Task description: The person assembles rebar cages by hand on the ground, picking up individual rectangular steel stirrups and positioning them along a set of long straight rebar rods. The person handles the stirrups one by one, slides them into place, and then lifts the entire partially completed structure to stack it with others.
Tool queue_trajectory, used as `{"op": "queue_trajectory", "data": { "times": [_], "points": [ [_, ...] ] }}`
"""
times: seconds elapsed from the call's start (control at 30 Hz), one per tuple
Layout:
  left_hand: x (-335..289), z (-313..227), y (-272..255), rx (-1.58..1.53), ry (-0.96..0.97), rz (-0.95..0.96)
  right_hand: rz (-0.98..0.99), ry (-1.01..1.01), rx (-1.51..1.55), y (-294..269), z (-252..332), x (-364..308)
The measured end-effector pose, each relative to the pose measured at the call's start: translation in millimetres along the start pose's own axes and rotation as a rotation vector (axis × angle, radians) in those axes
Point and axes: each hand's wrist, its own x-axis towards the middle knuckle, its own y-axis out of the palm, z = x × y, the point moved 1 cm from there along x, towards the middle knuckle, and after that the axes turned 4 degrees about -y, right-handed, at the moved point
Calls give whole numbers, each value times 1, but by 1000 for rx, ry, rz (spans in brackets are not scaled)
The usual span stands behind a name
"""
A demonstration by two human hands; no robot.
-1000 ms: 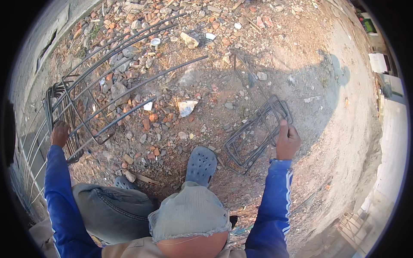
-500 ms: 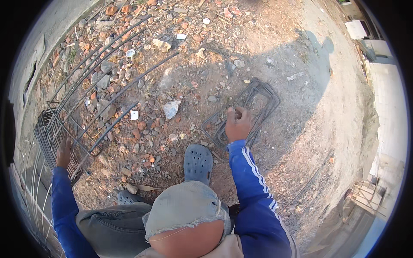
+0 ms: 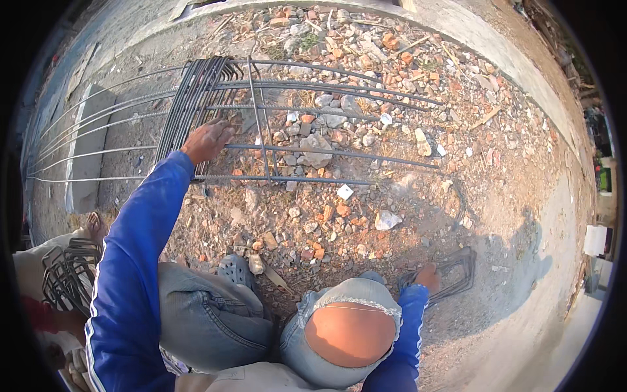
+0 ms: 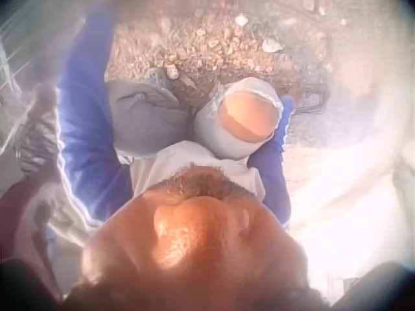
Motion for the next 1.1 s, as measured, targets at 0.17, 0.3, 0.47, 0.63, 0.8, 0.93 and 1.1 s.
{"op": "queue_trajectory", "data": {
  "times": [0.17, 0.3, 0.47, 0.63, 0.8, 0.93, 1.1],
  "points": [
    [16, 11, 7, 119, 76, 161, -265, -115, 630, -69, 4, -42],
    [35, 37, 6, 100, -63, 170, -366, -402, 542, -92, 57, -42],
    [58, 62, 3, 16, -182, -60, -317, -373, 488, -89, 136, -20],
    [66, 114, -9, 171, -311, -14, -331, -272, 473, -80, 167, 2],
    [41, 155, -31, 206, -271, 47, -286, -399, 566, -74, 189, 49],
    [-6, 125, -42, 96, -175, 179, -224, -439, 612, -55, 231, 51],
    [-62, 50, -41, -59, 29, -190, -180, -555, 808, -17, 278, -4]
  ]
}}
